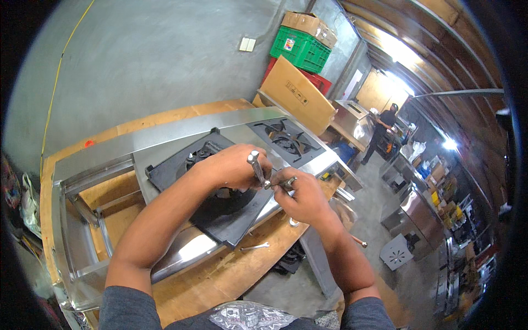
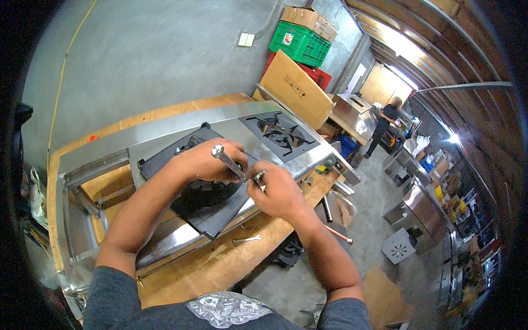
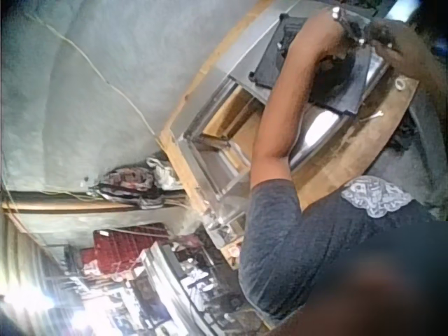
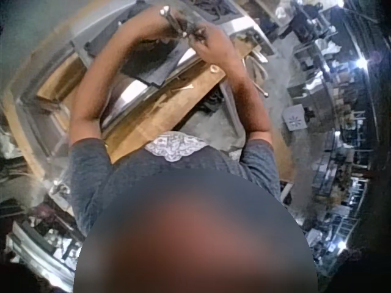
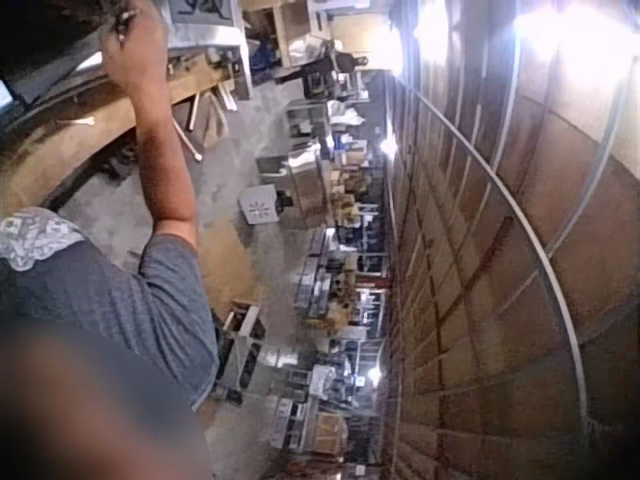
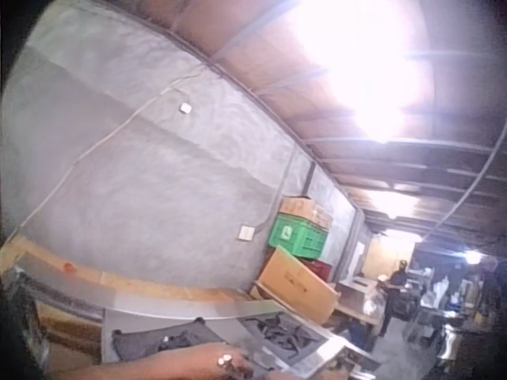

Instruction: The person assembles a gas stove burner on a stainless steel cooktop. They place the burner head, insert a copper gas line, tighten fittings with a wrench, and use a rubber mallet to seat the burner grate.

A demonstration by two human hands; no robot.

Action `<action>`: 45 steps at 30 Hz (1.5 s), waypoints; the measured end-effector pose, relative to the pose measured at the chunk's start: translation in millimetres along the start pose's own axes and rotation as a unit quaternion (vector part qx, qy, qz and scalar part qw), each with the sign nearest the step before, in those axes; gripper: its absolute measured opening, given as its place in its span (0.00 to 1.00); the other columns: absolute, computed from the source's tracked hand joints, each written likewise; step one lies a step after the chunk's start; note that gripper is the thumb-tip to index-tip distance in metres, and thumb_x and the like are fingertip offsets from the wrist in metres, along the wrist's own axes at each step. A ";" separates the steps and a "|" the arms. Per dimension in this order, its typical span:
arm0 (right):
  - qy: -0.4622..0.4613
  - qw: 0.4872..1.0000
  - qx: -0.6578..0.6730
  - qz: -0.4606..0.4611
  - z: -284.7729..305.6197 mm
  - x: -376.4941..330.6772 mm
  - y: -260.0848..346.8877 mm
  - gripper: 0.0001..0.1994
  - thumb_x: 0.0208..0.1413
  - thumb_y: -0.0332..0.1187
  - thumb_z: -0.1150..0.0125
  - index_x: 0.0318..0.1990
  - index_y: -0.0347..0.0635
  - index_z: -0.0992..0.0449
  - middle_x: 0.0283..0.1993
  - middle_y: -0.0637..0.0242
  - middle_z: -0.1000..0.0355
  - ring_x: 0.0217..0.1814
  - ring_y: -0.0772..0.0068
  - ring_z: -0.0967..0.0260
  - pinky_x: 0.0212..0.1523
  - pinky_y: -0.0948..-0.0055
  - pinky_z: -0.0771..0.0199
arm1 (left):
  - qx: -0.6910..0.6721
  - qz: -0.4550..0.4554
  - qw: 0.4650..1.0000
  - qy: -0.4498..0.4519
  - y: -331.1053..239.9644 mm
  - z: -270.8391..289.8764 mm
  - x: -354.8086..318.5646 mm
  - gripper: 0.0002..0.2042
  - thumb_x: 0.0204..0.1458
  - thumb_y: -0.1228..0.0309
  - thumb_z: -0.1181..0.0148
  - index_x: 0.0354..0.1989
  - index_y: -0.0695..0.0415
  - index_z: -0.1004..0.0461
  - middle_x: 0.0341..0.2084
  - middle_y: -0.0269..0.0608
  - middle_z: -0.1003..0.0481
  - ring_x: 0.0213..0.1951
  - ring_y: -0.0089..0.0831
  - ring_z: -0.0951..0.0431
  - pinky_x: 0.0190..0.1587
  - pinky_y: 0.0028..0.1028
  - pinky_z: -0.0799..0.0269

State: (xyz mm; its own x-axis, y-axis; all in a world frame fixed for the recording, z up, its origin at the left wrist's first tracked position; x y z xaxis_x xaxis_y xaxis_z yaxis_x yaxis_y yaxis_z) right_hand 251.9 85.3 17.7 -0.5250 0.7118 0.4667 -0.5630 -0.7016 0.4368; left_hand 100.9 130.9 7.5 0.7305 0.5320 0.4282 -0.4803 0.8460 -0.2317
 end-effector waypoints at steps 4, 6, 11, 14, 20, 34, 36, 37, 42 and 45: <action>0.048 0.994 -0.086 0.039 -10.2 1.1 2.4 0.08 0.49 0.29 0.36 0.36 0.38 0.26 0.35 0.52 0.27 0.36 0.47 0.26 0.38 0.56 0.25 | 0.012 -0.007 1.000 0.010 2.1 -2.5 2.7 0.07 0.41 0.72 0.35 0.30 0.57 0.22 0.28 0.47 0.24 0.35 0.50 0.21 0.38 0.44 0.26; 0.066 0.987 -0.134 0.059 -15.9 -2.7 12.8 0.10 0.47 0.30 0.35 0.37 0.40 0.27 0.37 0.53 0.29 0.38 0.47 0.26 0.39 0.56 0.25 | 0.023 -0.008 1.000 0.017 1.4 -1.4 3.4 0.07 0.41 0.72 0.35 0.29 0.58 0.23 0.28 0.47 0.24 0.35 0.50 0.21 0.38 0.44 0.26; 0.093 0.963 -0.238 0.089 -37.5 -15.7 22.7 0.13 0.44 0.28 0.34 0.40 0.41 0.24 0.42 0.57 0.29 0.39 0.50 0.25 0.41 0.57 0.24 | 0.060 0.008 0.997 0.042 4.7 -8.8 6.6 0.07 0.39 0.74 0.35 0.29 0.57 0.22 0.28 0.48 0.23 0.35 0.51 0.21 0.37 0.45 0.26; 0.081 0.959 -0.242 0.123 -46.5 -20.3 23.2 0.14 0.44 0.27 0.35 0.41 0.41 0.23 0.43 0.57 0.29 0.41 0.50 0.25 0.42 0.58 0.24 | 0.059 0.009 0.998 0.032 6.2 -13.7 9.8 0.08 0.36 0.74 0.34 0.28 0.57 0.21 0.28 0.49 0.22 0.35 0.51 0.20 0.38 0.45 0.25; 0.009 0.993 -0.105 0.050 -22.4 -10.0 1.3 0.11 0.53 0.28 0.37 0.44 0.39 0.23 0.45 0.54 0.28 0.46 0.48 0.26 0.44 0.59 0.24 | 0.062 0.061 0.996 0.037 -5.1 1.4 5.0 0.07 0.37 0.74 0.34 0.28 0.58 0.20 0.28 0.53 0.20 0.36 0.52 0.19 0.40 0.45 0.24; -0.013 0.927 0.251 -0.279 1.8 24.9 -68.8 0.32 0.58 0.23 0.40 0.67 0.42 0.49 0.47 0.53 0.26 0.43 0.62 0.22 0.37 0.68 0.19 | 0.076 0.044 0.996 0.031 -4.5 -3.9 9.3 0.06 0.42 0.71 0.37 0.28 0.58 0.20 0.29 0.53 0.20 0.36 0.52 0.19 0.41 0.45 0.23; 0.010 0.938 0.221 -0.266 4.1 33.4 -84.7 0.34 0.57 0.24 0.38 0.68 0.42 0.49 0.50 0.54 0.28 0.46 0.62 0.24 0.38 0.67 0.18 | 0.083 0.044 0.995 0.036 -1.9 -4.5 10.0 0.06 0.43 0.70 0.37 0.28 0.58 0.20 0.29 0.53 0.20 0.36 0.52 0.19 0.41 0.45 0.23; 0.025 0.948 0.194 -0.250 5.2 36.1 -90.9 0.34 0.56 0.25 0.36 0.67 0.40 0.48 0.51 0.54 0.30 0.47 0.62 0.25 0.38 0.68 0.18 | 0.080 0.045 0.995 0.035 -2.3 -4.3 9.6 0.06 0.43 0.70 0.37 0.28 0.58 0.20 0.29 0.53 0.20 0.37 0.52 0.19 0.41 0.45 0.23; 0.149 0.937 0.128 -0.288 -4.9 33.1 -121.6 0.22 0.59 0.33 0.36 0.59 0.38 0.30 0.49 0.64 0.28 0.48 0.69 0.28 0.40 0.70 0.20 | 0.043 0.043 0.998 -0.001 -0.6 -9.4 10.1 0.06 0.44 0.69 0.37 0.28 0.59 0.20 0.30 0.54 0.20 0.38 0.52 0.19 0.42 0.45 0.24; 0.206 0.899 0.123 -0.367 -12.5 22.4 -124.8 0.21 0.64 0.42 0.41 0.58 0.39 0.28 0.46 0.67 0.26 0.46 0.71 0.27 0.44 0.68 0.24 | 0.052 0.038 0.998 0.011 -2.8 -3.7 8.1 0.07 0.45 0.69 0.37 0.29 0.59 0.19 0.30 0.54 0.20 0.38 0.52 0.19 0.42 0.45 0.24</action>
Point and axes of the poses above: each hand's wrist, its own x-axis towards the middle knuckle, its own z-axis out of the back of the hand, y = z × x, the point moved 5 cm from there along x, towards the middle knuckle
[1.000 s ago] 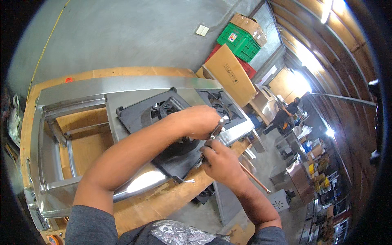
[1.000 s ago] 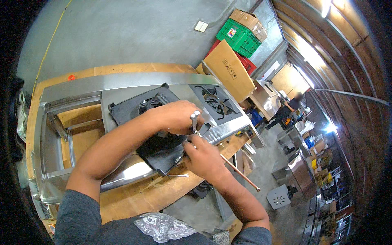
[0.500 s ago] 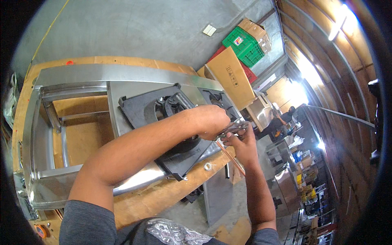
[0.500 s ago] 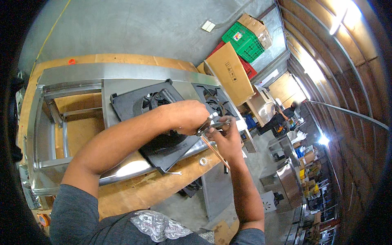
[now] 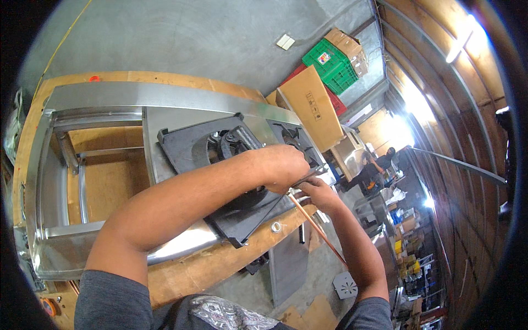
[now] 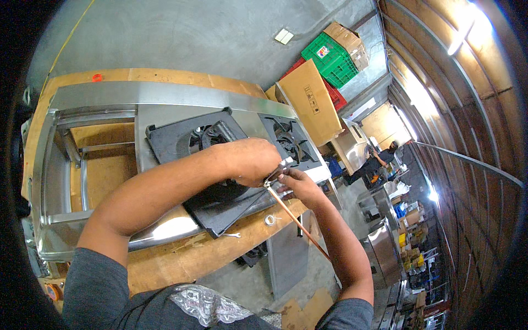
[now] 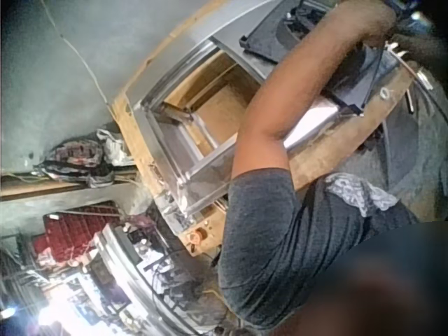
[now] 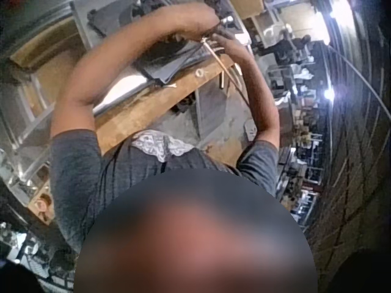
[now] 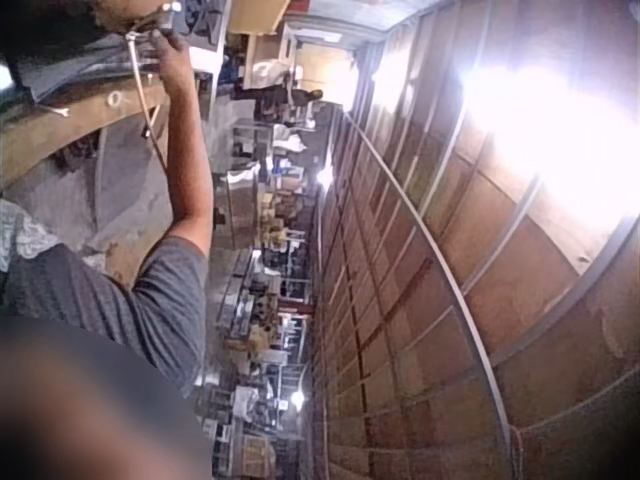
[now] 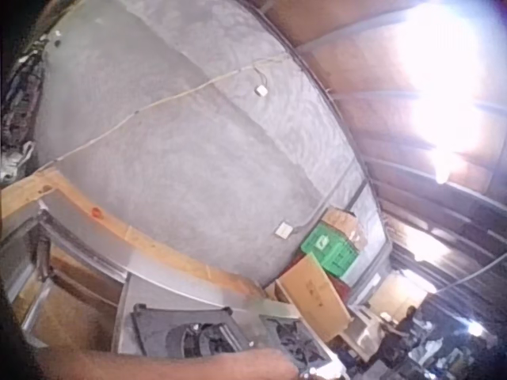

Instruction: The person assembles a gas stove burner on a stainless steel cooktop. They place the burner head, insert a copper gas line, tighten fittings with a wrench, and use a rubber mallet to seat the burner grate.

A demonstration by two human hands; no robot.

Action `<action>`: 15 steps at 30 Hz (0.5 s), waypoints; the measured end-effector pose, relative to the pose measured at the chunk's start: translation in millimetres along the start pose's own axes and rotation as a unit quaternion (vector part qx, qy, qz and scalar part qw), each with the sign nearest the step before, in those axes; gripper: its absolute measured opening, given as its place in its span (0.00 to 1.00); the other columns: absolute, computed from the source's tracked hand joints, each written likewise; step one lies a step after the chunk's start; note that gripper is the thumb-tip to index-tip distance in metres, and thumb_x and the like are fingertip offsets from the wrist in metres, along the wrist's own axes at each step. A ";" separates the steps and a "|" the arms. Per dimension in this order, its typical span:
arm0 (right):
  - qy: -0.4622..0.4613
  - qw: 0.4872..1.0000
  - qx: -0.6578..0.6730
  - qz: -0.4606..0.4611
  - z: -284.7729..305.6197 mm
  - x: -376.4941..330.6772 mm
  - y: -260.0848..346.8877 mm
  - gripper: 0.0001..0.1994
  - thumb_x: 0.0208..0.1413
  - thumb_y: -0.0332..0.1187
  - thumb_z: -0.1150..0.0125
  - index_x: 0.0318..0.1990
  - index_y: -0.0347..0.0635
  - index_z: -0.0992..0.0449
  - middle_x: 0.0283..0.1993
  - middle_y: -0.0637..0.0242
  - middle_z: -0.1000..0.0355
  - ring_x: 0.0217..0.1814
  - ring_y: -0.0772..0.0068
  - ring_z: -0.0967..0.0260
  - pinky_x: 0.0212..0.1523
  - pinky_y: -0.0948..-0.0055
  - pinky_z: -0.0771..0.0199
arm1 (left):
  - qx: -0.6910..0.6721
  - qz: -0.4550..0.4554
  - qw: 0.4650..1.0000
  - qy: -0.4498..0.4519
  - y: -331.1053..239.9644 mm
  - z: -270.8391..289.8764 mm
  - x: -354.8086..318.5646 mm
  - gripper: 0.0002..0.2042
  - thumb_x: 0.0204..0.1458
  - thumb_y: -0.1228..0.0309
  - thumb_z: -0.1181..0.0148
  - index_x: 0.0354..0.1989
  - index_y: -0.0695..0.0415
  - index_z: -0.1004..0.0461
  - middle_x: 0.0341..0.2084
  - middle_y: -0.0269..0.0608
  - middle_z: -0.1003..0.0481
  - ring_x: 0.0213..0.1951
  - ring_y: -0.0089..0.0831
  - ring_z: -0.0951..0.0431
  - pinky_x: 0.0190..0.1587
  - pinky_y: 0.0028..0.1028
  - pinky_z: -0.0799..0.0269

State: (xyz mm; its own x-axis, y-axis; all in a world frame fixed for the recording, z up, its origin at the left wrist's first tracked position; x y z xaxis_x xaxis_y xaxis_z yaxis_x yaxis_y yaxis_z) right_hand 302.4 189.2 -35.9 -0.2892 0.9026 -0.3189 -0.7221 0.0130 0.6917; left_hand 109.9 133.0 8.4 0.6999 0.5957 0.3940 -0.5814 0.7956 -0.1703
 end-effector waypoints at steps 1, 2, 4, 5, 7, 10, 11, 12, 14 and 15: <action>0.009 1.000 -0.010 -0.027 -1.8 -1.4 -1.7 0.21 0.64 0.43 0.41 0.58 0.39 0.28 0.46 0.67 0.26 0.46 0.70 0.27 0.44 0.67 0.24 | 0.006 0.006 1.000 0.008 0.2 0.6 -0.4 0.07 0.45 0.69 0.37 0.29 0.59 0.19 0.30 0.54 0.20 0.38 0.52 0.19 0.42 0.45 0.24; 0.015 0.999 -0.029 -0.026 -2.4 -1.4 -3.0 0.22 0.66 0.46 0.45 0.59 0.39 0.28 0.43 0.68 0.25 0.43 0.72 0.28 0.42 0.69 0.26 | 0.011 0.012 1.000 0.016 0.8 0.4 -0.4 0.07 0.45 0.69 0.37 0.30 0.59 0.19 0.30 0.54 0.20 0.37 0.52 0.19 0.42 0.45 0.24; 0.035 0.994 -0.093 -0.034 -3.5 -1.7 1.8 0.22 0.67 0.46 0.46 0.60 0.40 0.29 0.42 0.68 0.26 0.42 0.73 0.28 0.42 0.70 0.27 | 0.022 0.009 1.000 0.015 0.9 0.9 -0.6 0.07 0.45 0.69 0.37 0.30 0.58 0.19 0.30 0.54 0.20 0.37 0.52 0.19 0.42 0.45 0.23; 0.045 0.990 -0.125 -0.036 -4.5 -1.9 3.5 0.22 0.68 0.46 0.46 0.61 0.40 0.29 0.41 0.68 0.26 0.42 0.74 0.28 0.41 0.70 0.27 | 0.027 0.009 0.999 0.015 0.8 0.9 -1.3 0.07 0.45 0.69 0.37 0.30 0.58 0.19 0.30 0.54 0.20 0.37 0.52 0.19 0.41 0.45 0.23; 0.075 0.992 -0.105 -0.016 -4.2 5.7 -9.7 0.22 0.68 0.45 0.46 0.61 0.40 0.29 0.41 0.67 0.25 0.42 0.74 0.28 0.42 0.70 0.26 | 0.023 0.009 1.000 0.015 0.1 -0.6 -0.1 0.07 0.44 0.69 0.37 0.30 0.58 0.19 0.29 0.53 0.20 0.37 0.52 0.19 0.41 0.45 0.23; 0.083 0.996 -0.024 -0.001 -5.3 11.1 -20.7 0.21 0.68 0.45 0.46 0.58 0.39 0.27 0.42 0.65 0.24 0.43 0.73 0.27 0.43 0.69 0.25 | 0.016 0.004 1.000 0.018 -0.5 0.0 0.8 0.07 0.44 0.69 0.37 0.30 0.58 0.19 0.29 0.53 0.20 0.37 0.52 0.19 0.41 0.45 0.23; 0.081 0.997 0.011 0.001 -6.0 11.3 -19.7 0.20 0.68 0.45 0.46 0.56 0.38 0.25 0.42 0.64 0.23 0.44 0.73 0.26 0.44 0.69 0.24 | 0.014 0.002 1.000 0.019 -0.5 0.5 0.3 0.07 0.44 0.69 0.37 0.30 0.58 0.19 0.29 0.53 0.20 0.36 0.52 0.19 0.41 0.45 0.23; 0.054 0.997 0.049 -0.010 -1.5 10.8 -18.4 0.19 0.67 0.45 0.45 0.54 0.38 0.25 0.42 0.64 0.23 0.44 0.73 0.26 0.44 0.68 0.24 | 0.013 -0.001 1.000 0.010 0.1 1.2 0.1 0.07 0.44 0.69 0.37 0.30 0.57 0.19 0.29 0.52 0.20 0.36 0.52 0.19 0.41 0.45 0.23; 0.002 0.992 0.125 -0.034 -0.5 0.9 -4.7 0.17 0.67 0.43 0.44 0.50 0.37 0.23 0.41 0.65 0.22 0.44 0.72 0.26 0.44 0.68 0.23 | 0.009 -0.008 1.000 -0.008 1.4 -0.6 -0.6 0.07 0.43 0.70 0.37 0.30 0.57 0.19 0.28 0.52 0.20 0.36 0.51 0.19 0.41 0.45 0.23; -0.050 0.992 0.114 -0.001 10.7 2.3 -7.0 0.16 0.66 0.42 0.42 0.49 0.36 0.23 0.41 0.65 0.22 0.43 0.72 0.25 0.43 0.68 0.23 | 0.005 -0.005 1.000 -0.007 1.9 -2.3 0.1 0.07 0.43 0.70 0.37 0.30 0.56 0.19 0.28 0.52 0.20 0.36 0.51 0.19 0.41 0.46 0.23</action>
Point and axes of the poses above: each hand's wrist, its own x-axis towards the middle knuckle, its own z-axis out of the back of the hand, y = z × x, the point moved 5 cm from there along x, towards the middle knuckle
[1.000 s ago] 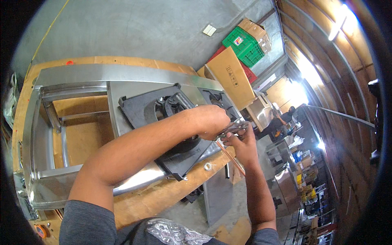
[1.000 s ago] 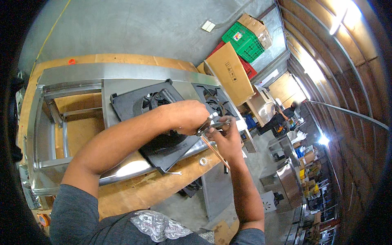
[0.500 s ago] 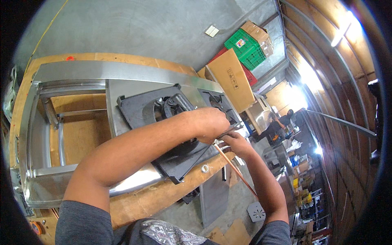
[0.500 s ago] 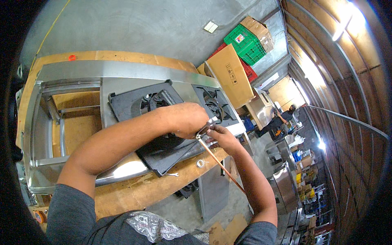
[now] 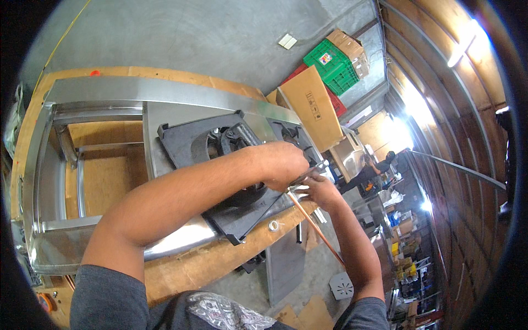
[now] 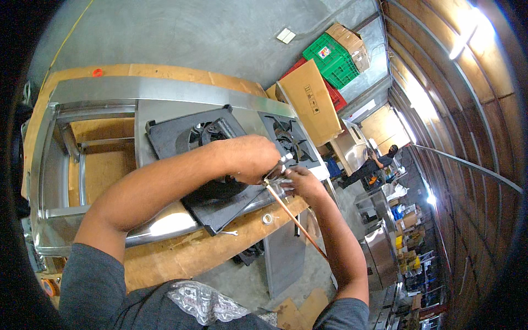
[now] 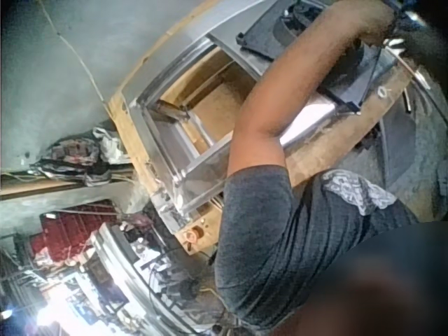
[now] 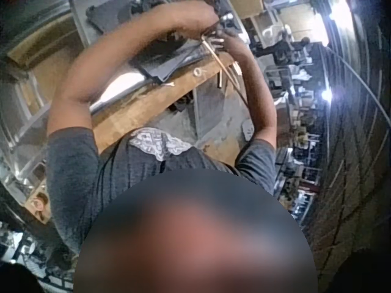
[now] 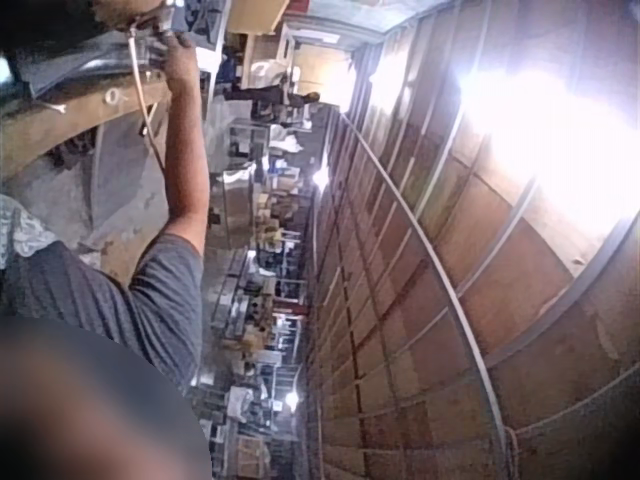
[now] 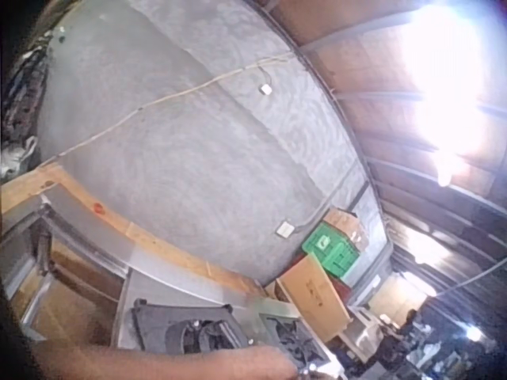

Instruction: The person assembles a gas stove burner on a stainless steel cooktop. They place the burner head, insert a copper gas line, tighten fittings with a wrench, and use a rubber mallet to seat the burner grate.

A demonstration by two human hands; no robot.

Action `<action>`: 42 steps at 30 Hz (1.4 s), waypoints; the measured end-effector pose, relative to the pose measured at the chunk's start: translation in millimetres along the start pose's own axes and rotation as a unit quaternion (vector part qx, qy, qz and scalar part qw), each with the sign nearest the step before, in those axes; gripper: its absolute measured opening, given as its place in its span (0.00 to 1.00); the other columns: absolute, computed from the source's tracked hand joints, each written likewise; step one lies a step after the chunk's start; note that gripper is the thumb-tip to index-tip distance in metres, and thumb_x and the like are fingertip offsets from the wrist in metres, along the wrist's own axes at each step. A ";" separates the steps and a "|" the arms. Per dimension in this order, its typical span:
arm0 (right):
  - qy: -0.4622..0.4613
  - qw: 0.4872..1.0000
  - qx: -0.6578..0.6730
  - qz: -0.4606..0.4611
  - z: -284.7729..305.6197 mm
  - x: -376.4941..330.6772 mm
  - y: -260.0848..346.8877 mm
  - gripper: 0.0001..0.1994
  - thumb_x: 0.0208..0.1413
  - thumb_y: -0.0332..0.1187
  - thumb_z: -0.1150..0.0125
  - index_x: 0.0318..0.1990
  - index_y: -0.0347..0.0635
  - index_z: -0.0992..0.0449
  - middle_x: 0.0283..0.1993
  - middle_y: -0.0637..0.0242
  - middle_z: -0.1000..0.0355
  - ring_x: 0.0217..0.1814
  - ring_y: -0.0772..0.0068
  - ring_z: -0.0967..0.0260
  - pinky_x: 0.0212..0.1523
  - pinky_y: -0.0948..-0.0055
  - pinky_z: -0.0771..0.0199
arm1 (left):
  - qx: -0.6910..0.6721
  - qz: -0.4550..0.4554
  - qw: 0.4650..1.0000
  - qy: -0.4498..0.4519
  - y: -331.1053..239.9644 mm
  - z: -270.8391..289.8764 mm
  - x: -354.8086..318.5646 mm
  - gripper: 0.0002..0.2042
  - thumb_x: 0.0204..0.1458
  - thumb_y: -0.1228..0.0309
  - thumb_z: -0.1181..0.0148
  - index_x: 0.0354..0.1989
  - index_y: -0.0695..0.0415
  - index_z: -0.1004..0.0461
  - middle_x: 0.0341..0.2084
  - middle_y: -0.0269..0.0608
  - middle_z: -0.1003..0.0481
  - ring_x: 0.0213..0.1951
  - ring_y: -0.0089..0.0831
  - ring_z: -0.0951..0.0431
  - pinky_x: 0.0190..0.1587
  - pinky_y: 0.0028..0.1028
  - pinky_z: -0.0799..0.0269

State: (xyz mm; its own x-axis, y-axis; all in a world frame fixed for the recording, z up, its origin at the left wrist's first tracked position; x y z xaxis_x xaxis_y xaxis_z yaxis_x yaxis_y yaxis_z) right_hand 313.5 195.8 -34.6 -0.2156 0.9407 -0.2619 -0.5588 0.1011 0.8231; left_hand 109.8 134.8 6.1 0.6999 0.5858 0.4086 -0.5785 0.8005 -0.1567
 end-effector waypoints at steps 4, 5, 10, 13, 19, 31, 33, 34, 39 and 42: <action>-0.195 0.964 -0.066 0.169 34.8 -27.6 25.9 0.13 0.60 0.30 0.36 0.50 0.35 0.24 0.36 0.66 0.22 0.33 0.72 0.24 0.38 0.73 0.23 | 0.011 0.006 1.000 0.024 -2.9 1.5 1.5 0.06 0.42 0.70 0.36 0.29 0.54 0.19 0.29 0.51 0.20 0.37 0.51 0.19 0.41 0.46 0.23; -0.200 0.947 -0.111 0.226 23.4 -44.0 41.3 0.18 0.59 0.27 0.37 0.55 0.34 0.29 0.34 0.66 0.21 0.32 0.72 0.24 0.37 0.72 0.23 | 0.022 0.013 0.999 0.038 0.1 0.1 0.2 0.06 0.41 0.70 0.36 0.29 0.53 0.19 0.29 0.50 0.20 0.37 0.51 0.19 0.41 0.46 0.23; -0.200 0.848 -0.270 0.409 -40.1 -119.3 68.8 0.43 0.53 0.19 0.37 0.73 0.42 0.56 0.32 0.58 0.20 0.33 0.68 0.22 0.39 0.69 0.23 | 0.007 -0.007 1.000 0.007 0.7 2.1 -1.4 0.06 0.41 0.70 0.36 0.28 0.55 0.19 0.29 0.51 0.20 0.37 0.51 0.19 0.40 0.45 0.23; -0.151 0.860 -0.273 0.403 -51.8 -132.7 64.9 0.31 0.50 0.19 0.37 0.63 0.42 0.38 0.38 0.59 0.20 0.38 0.63 0.21 0.41 0.68 0.22 | 0.016 -0.004 1.000 0.011 -2.0 -0.1 -0.2 0.06 0.41 0.70 0.36 0.29 0.54 0.18 0.29 0.51 0.20 0.36 0.51 0.19 0.40 0.45 0.23; -0.043 0.759 -0.468 0.451 -97.3 -139.2 51.6 0.16 0.44 0.24 0.37 0.44 0.43 0.24 0.47 0.60 0.24 0.47 0.55 0.24 0.47 0.60 0.23 | 0.022 0.002 1.000 0.021 -3.6 5.4 -2.5 0.06 0.40 0.71 0.37 0.29 0.54 0.18 0.28 0.51 0.20 0.36 0.51 0.18 0.39 0.45 0.22; -0.049 0.655 -0.565 0.499 -124.7 -116.8 24.7 0.20 0.42 0.26 0.40 0.47 0.48 0.22 0.45 0.63 0.28 0.45 0.59 0.30 0.44 0.61 0.27 | 0.041 -0.018 0.999 0.020 -1.2 0.8 2.3 0.07 0.38 0.71 0.37 0.28 0.55 0.18 0.27 0.51 0.20 0.35 0.50 0.18 0.40 0.44 0.22; -0.053 0.652 -0.562 0.506 -126.7 -116.2 25.4 0.21 0.40 0.25 0.41 0.47 0.46 0.22 0.45 0.63 0.28 0.45 0.58 0.31 0.44 0.59 0.27 | 0.037 -0.019 0.999 0.022 -2.5 1.3 1.6 0.08 0.38 0.71 0.37 0.29 0.55 0.18 0.27 0.51 0.20 0.36 0.50 0.18 0.40 0.44 0.22; -0.064 0.673 -0.537 0.505 -123.7 -113.6 28.8 0.19 0.42 0.25 0.40 0.46 0.46 0.22 0.45 0.63 0.28 0.44 0.59 0.31 0.44 0.61 0.27 | 0.037 -0.020 0.999 0.020 -2.5 1.6 0.9 0.08 0.38 0.71 0.37 0.29 0.55 0.18 0.27 0.51 0.20 0.36 0.50 0.18 0.40 0.44 0.22; -0.117 0.902 -0.241 0.339 -80.7 -90.7 40.1 0.08 0.58 0.28 0.39 0.44 0.42 0.24 0.41 0.63 0.26 0.41 0.66 0.29 0.45 0.66 0.28 | 0.018 0.003 0.999 0.029 0.0 5.8 -1.7 0.07 0.40 0.71 0.36 0.30 0.56 0.18 0.29 0.53 0.20 0.37 0.51 0.18 0.41 0.45 0.23; -0.029 0.947 0.041 0.319 -50.8 -62.1 40.5 0.05 0.67 0.28 0.48 0.47 0.39 0.32 0.40 0.61 0.25 0.38 0.70 0.26 0.40 0.72 0.24 | -0.004 0.020 0.999 0.030 0.1 1.5 3.5 0.08 0.41 0.69 0.34 0.30 0.56 0.19 0.31 0.53 0.19 0.37 0.51 0.19 0.41 0.44 0.23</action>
Point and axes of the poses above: each hand's wrist, its own x-axis towards the middle knuckle, its own z-axis out of the back of the hand, y = z × x, the point moved 5 cm from there along x, towards the middle knuckle
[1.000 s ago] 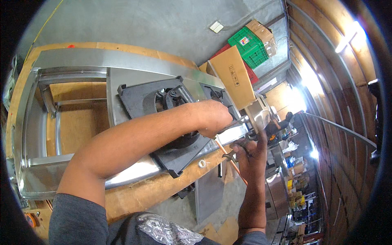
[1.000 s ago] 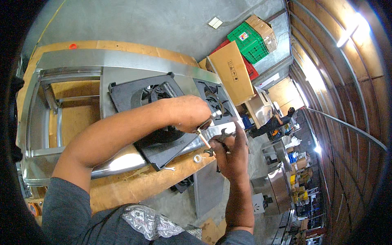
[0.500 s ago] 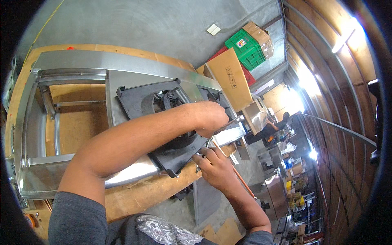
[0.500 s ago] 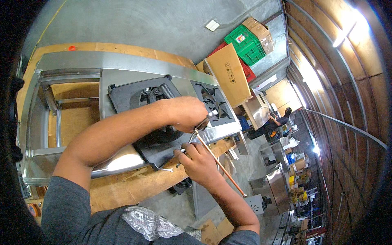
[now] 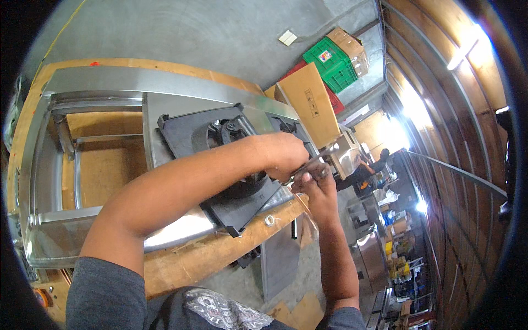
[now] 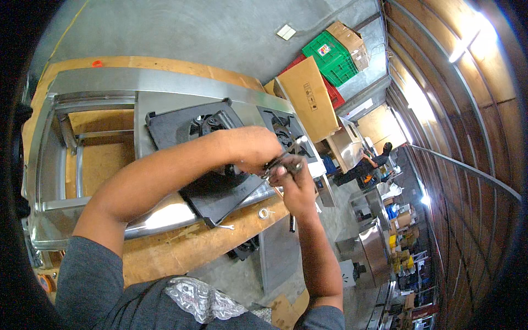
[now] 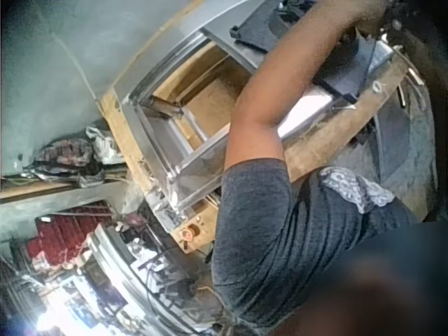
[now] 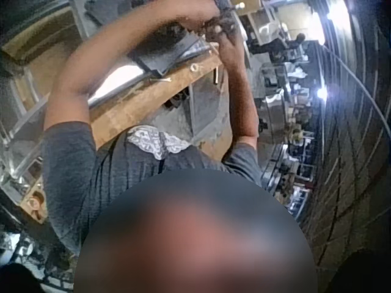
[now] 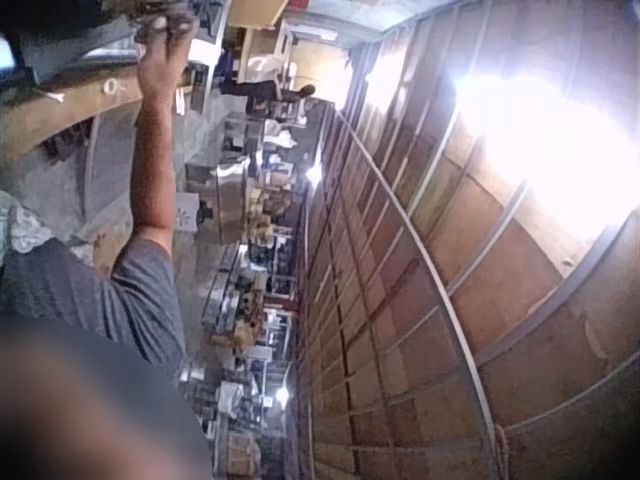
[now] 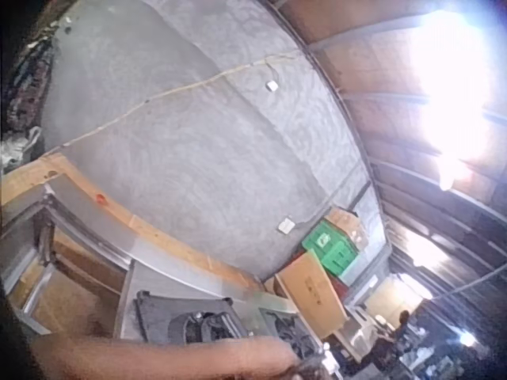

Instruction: The person assembles a gas stove burner on a stainless steel cooktop. They place the burner head, insert a copper gas line, tighten fittings with a wrench, and use a rubber mallet to seat the burner grate.

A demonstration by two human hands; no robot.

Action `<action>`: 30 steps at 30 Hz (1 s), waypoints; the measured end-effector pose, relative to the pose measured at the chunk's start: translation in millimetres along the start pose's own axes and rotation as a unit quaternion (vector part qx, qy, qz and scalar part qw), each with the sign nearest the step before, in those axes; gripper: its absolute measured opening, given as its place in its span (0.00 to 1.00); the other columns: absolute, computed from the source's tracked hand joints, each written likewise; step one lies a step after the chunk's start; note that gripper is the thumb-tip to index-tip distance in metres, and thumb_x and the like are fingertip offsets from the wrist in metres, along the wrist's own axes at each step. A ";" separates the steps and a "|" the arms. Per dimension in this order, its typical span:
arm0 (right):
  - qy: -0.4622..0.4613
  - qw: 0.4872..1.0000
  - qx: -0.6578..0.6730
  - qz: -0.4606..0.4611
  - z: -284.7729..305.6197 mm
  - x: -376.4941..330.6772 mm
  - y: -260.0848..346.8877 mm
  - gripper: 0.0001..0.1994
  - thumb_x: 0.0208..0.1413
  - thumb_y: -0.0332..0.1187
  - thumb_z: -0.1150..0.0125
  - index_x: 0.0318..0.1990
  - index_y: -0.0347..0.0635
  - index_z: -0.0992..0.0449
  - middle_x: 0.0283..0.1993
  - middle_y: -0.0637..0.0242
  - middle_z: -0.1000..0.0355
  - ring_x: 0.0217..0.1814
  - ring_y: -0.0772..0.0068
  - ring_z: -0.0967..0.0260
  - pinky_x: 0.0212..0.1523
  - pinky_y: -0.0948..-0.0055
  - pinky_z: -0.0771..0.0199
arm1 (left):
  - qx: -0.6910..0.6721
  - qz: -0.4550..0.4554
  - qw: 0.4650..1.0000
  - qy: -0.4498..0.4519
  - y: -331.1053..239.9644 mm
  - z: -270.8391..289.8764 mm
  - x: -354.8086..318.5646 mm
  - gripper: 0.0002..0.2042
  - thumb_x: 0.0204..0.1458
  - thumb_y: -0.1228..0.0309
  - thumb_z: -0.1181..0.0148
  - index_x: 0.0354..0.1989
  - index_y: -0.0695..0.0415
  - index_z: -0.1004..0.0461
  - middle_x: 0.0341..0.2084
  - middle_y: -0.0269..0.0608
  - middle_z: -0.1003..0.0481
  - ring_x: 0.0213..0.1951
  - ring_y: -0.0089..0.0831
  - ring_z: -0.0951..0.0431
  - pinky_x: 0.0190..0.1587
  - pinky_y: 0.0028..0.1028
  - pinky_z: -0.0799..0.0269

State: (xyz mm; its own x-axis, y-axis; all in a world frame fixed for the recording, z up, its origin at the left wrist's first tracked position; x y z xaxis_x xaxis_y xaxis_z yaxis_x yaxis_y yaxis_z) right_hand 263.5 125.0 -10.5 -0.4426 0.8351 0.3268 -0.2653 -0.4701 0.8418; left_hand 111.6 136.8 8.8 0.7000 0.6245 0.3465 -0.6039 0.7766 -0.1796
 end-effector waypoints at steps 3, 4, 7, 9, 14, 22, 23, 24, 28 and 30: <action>-0.036 0.994 0.059 -0.085 2.3 0.8 5.7 0.06 0.68 0.28 0.49 0.49 0.39 0.35 0.40 0.63 0.26 0.38 0.72 0.26 0.42 0.72 0.22 | -0.001 0.000 1.000 -0.002 3.4 5.1 -1.6 0.09 0.41 0.67 0.33 0.31 0.56 0.19 0.31 0.53 0.19 0.37 0.52 0.19 0.41 0.45 0.23; -0.045 0.997 0.035 -0.059 3.1 0.3 8.7 0.06 0.68 0.28 0.49 0.49 0.39 0.35 0.40 0.63 0.26 0.39 0.72 0.26 0.43 0.72 0.22 | 0.008 0.003 1.000 -0.002 4.0 4.5 -1.7 0.09 0.41 0.67 0.33 0.31 0.56 0.19 0.30 0.52 0.19 0.37 0.52 0.19 0.41 0.46 0.23; -0.087 0.995 -0.043 0.032 7.3 -17.7 17.7 0.06 0.66 0.27 0.47 0.47 0.38 0.32 0.42 0.60 0.26 0.42 0.69 0.25 0.45 0.67 0.22 | 0.024 0.006 1.000 -0.010 4.2 1.5 -1.3 0.09 0.41 0.67 0.33 0.30 0.55 0.19 0.30 0.52 0.19 0.37 0.51 0.19 0.41 0.46 0.23; -0.025 0.979 -0.187 0.083 -2.1 -27.9 24.8 0.06 0.62 0.23 0.45 0.45 0.39 0.30 0.44 0.60 0.27 0.43 0.70 0.26 0.44 0.67 0.23 | 0.019 0.000 1.000 -0.024 6.7 0.1 -1.6 0.08 0.41 0.67 0.32 0.30 0.54 0.19 0.29 0.51 0.20 0.37 0.51 0.18 0.41 0.46 0.23; 0.064 0.866 -0.438 0.232 -51.1 -49.9 34.1 0.16 0.45 0.17 0.39 0.43 0.39 0.25 0.45 0.51 0.27 0.45 0.47 0.26 0.44 0.60 0.24 | 0.023 -0.002 1.000 -0.001 4.1 2.5 -1.9 0.08 0.40 0.68 0.32 0.30 0.53 0.18 0.28 0.50 0.20 0.36 0.51 0.19 0.40 0.46 0.23; 0.103 0.777 -0.540 0.308 -66.8 -57.3 2.9 0.15 0.42 0.26 0.39 0.42 0.48 0.21 0.42 0.63 0.28 0.40 0.60 0.30 0.38 0.62 0.26 | 0.010 -0.020 1.000 -0.020 6.0 1.2 -3.2 0.08 0.40 0.67 0.33 0.31 0.53 0.18 0.28 0.51 0.20 0.36 0.51 0.19 0.40 0.46 0.23; 0.110 0.771 -0.546 0.310 -68.5 -57.9 1.5 0.15 0.43 0.27 0.39 0.42 0.48 0.21 0.42 0.64 0.28 0.40 0.61 0.30 0.37 0.63 0.27 | 0.001 -0.022 1.000 -0.021 6.6 1.6 -4.4 0.09 0.41 0.66 0.34 0.31 0.54 0.18 0.28 0.51 0.20 0.36 0.51 0.19 0.40 0.46 0.23; 0.108 0.772 -0.547 0.305 -69.6 -57.8 1.6 0.16 0.42 0.26 0.38 0.42 0.48 0.20 0.42 0.63 0.28 0.41 0.60 0.30 0.38 0.62 0.27 | -0.008 -0.024 0.999 -0.022 6.9 2.1 -5.1 0.09 0.41 0.66 0.34 0.31 0.54 0.18 0.28 0.52 0.20 0.35 0.52 0.19 0.40 0.46 0.23; 0.103 0.776 -0.554 0.285 -74.0 -58.0 3.7 0.16 0.40 0.25 0.38 0.41 0.49 0.18 0.42 0.62 0.27 0.42 0.59 0.30 0.39 0.62 0.28 | -0.014 -0.008 1.000 -0.005 5.6 4.9 -6.6 0.10 0.42 0.64 0.34 0.31 0.55 0.19 0.28 0.53 0.20 0.35 0.52 0.19 0.40 0.46 0.23; 0.108 0.770 -0.566 0.276 -75.3 -57.3 0.3 0.16 0.41 0.26 0.37 0.40 0.49 0.18 0.42 0.64 0.27 0.42 0.60 0.30 0.39 0.61 0.28 | -0.018 -0.013 1.000 -0.011 5.2 4.2 -6.8 0.10 0.42 0.64 0.34 0.30 0.56 0.19 0.27 0.53 0.20 0.35 0.52 0.19 0.40 0.46 0.23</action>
State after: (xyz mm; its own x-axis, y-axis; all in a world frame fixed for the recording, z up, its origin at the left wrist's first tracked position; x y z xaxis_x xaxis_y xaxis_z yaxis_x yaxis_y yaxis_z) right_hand 224.3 55.4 -61.3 -0.8547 0.4095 0.3190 -0.5081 -0.7859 -0.3524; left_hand 102.2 136.2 9.4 0.7066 0.6027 0.3707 -0.5714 0.7950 -0.2034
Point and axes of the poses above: each hand's wrist, its own x-axis towards the middle knuckle, its own z-axis out of the back of the hand, y = z × x, the point moved 5 cm from there along x, towards the middle knuckle
